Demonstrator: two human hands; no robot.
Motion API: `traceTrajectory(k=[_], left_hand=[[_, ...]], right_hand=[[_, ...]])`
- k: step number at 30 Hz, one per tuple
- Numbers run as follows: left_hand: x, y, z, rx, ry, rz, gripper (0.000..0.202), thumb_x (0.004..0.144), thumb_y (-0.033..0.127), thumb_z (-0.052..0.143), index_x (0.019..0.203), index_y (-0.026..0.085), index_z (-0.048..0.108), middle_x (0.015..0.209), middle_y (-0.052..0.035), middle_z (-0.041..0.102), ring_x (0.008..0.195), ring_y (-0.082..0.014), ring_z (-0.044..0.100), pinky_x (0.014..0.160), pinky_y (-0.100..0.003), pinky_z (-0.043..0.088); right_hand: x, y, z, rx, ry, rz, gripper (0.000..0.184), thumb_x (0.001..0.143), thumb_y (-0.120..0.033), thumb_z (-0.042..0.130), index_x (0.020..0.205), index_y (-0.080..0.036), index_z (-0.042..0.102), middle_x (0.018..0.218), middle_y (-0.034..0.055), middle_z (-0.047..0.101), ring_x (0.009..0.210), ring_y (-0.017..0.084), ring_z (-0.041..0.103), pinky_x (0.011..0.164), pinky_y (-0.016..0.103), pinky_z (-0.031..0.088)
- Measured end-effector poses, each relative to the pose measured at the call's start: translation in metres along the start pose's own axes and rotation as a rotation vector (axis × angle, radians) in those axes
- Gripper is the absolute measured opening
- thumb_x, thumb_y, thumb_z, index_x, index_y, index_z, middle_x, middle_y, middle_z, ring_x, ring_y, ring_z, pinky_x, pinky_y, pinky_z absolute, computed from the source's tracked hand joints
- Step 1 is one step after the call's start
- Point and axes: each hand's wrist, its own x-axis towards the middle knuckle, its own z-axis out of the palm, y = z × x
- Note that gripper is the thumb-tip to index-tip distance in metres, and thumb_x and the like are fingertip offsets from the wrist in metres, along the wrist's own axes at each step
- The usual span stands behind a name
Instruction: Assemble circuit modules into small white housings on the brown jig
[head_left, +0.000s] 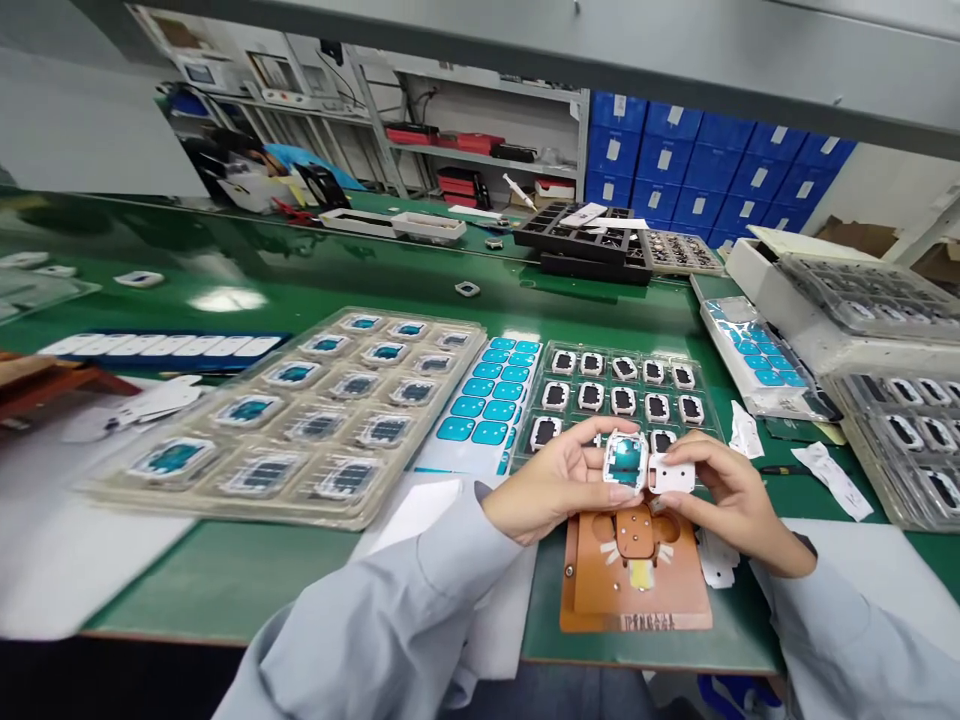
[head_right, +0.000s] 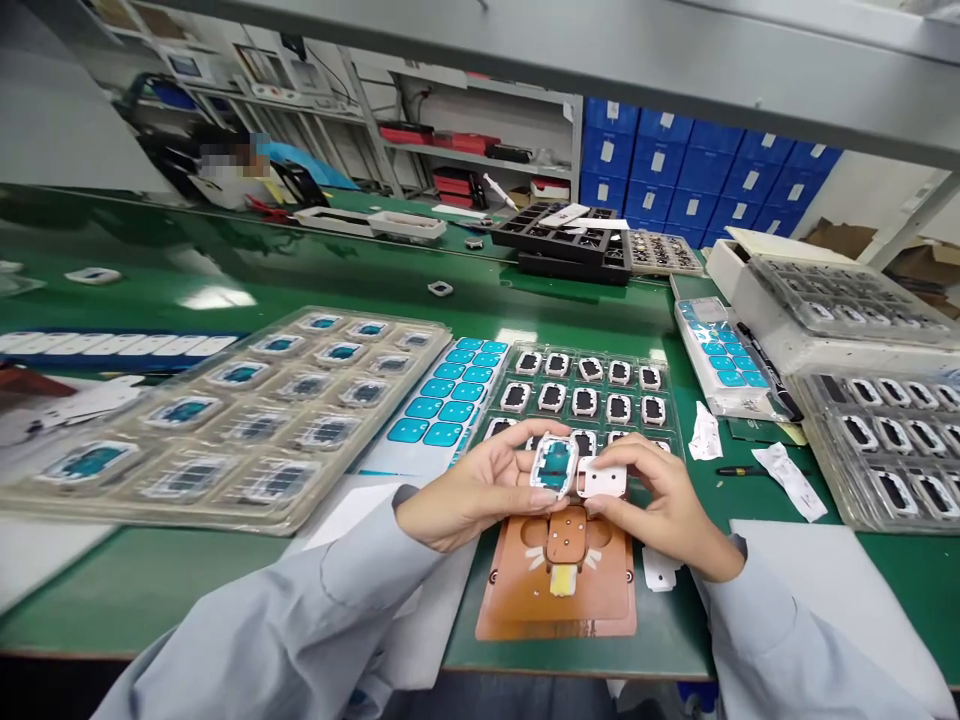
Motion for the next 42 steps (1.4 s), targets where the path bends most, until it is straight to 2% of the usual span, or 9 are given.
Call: traceTrajectory(k=[4, 7, 13, 20, 26, 31, 35, 39, 42], left_hand=[[0.000, -0.001, -0.002, -0.026, 0.014, -0.009, 0.061, 0.064, 0.007, 0.084, 0.115, 0.020, 0.053, 0.090, -0.0041, 0.076, 0.088, -0.0169, 0.074, 0.078, -0.022, 0.060], [0.000, -0.001, -0.003, -0.035, 0.019, -0.015, 0.060, 0.064, 0.007, 0.084, 0.114, 0.020, 0.053, 0.091, -0.0041, 0.075, 0.090, -0.0186, 0.074, 0.078, -0.023, 0.060], [-0.001, 0.002, -0.001, -0.048, 0.025, -0.036, 0.061, 0.064, 0.006, 0.083, 0.115, 0.019, 0.052, 0.092, -0.0050, 0.075, 0.092, -0.0193, 0.074, 0.078, -0.023, 0.060], [-0.001, 0.001, -0.002, -0.065, 0.001, -0.038, 0.061, 0.063, 0.007, 0.085, 0.114, 0.019, 0.053, 0.093, -0.0054, 0.075, 0.092, -0.0211, 0.075, 0.078, -0.023, 0.061], [-0.002, 0.002, -0.001, -0.076, -0.039, -0.033, 0.058, 0.065, 0.006, 0.084, 0.113, 0.019, 0.054, 0.092, -0.0044, 0.076, 0.089, -0.0199, 0.075, 0.079, -0.023, 0.062], [-0.001, 0.002, -0.005, -0.066, -0.044, -0.053, 0.057, 0.068, 0.007, 0.082, 0.115, 0.019, 0.052, 0.097, -0.0049, 0.075, 0.091, -0.0217, 0.075, 0.078, -0.024, 0.062], [-0.001, 0.002, -0.007, -0.056, -0.060, -0.022, 0.051, 0.071, 0.008, 0.080, 0.107, 0.018, 0.046, 0.100, -0.0071, 0.075, 0.091, -0.0214, 0.075, 0.078, -0.026, 0.062], [-0.002, 0.002, -0.007, -0.029, -0.126, 0.017, 0.045, 0.076, 0.008, 0.076, 0.107, 0.018, 0.044, 0.101, -0.0087, 0.075, 0.093, -0.0221, 0.074, 0.080, -0.028, 0.062], [-0.003, 0.003, -0.006, -0.003, -0.171, 0.031, 0.044, 0.079, 0.009, 0.073, 0.112, 0.017, 0.045, 0.102, -0.0085, 0.074, 0.085, -0.0179, 0.075, 0.076, -0.026, 0.061]], right_hand=[[0.001, -0.001, 0.000, -0.058, -0.016, -0.046, 0.021, 0.086, -0.027, 0.069, 0.106, -0.030, 0.064, 0.096, 0.0052, 0.065, 0.088, 0.021, 0.063, 0.071, 0.033, 0.055], [0.001, -0.002, -0.001, -0.155, -0.031, -0.110, 0.020, 0.087, -0.027, 0.067, 0.107, -0.028, 0.064, 0.097, 0.0054, 0.067, 0.091, 0.021, 0.064, 0.076, 0.035, 0.055], [0.001, -0.004, -0.005, -0.398, -0.006, -0.263, 0.033, 0.089, -0.029, 0.066, 0.120, -0.021, 0.056, 0.108, 0.0098, 0.070, 0.094, 0.023, 0.068, 0.076, 0.036, 0.057], [0.002, -0.008, -0.006, -0.469, 0.010, -0.384, 0.032, 0.088, -0.022, 0.067, 0.119, -0.017, 0.061, 0.111, 0.0134, 0.070, 0.099, 0.022, 0.067, 0.085, 0.036, 0.058], [0.003, -0.011, -0.006, -0.484, 0.041, -0.477, 0.033, 0.087, -0.016, 0.067, 0.120, -0.015, 0.062, 0.106, 0.0138, 0.068, 0.094, 0.020, 0.067, 0.079, 0.033, 0.060], [0.001, -0.013, -0.005, -0.498, 0.031, -0.520, 0.036, 0.085, -0.011, 0.068, 0.120, -0.012, 0.062, 0.107, 0.0155, 0.070, 0.098, 0.021, 0.068, 0.081, 0.033, 0.060], [0.000, -0.017, -0.007, -0.444, -0.001, -0.514, 0.037, 0.085, -0.010, 0.068, 0.120, -0.015, 0.062, 0.108, 0.0153, 0.071, 0.097, 0.021, 0.069, 0.077, 0.034, 0.061], [-0.002, -0.019, -0.012, -0.429, 0.037, -0.486, 0.039, 0.085, -0.011, 0.068, 0.123, -0.018, 0.062, 0.111, 0.0155, 0.070, 0.099, 0.022, 0.069, 0.079, 0.037, 0.059], [-0.004, -0.018, -0.015, -0.380, 0.034, -0.453, 0.046, 0.084, -0.009, 0.068, 0.129, -0.021, 0.060, 0.118, 0.0142, 0.068, 0.104, 0.022, 0.067, 0.082, 0.035, 0.059]])
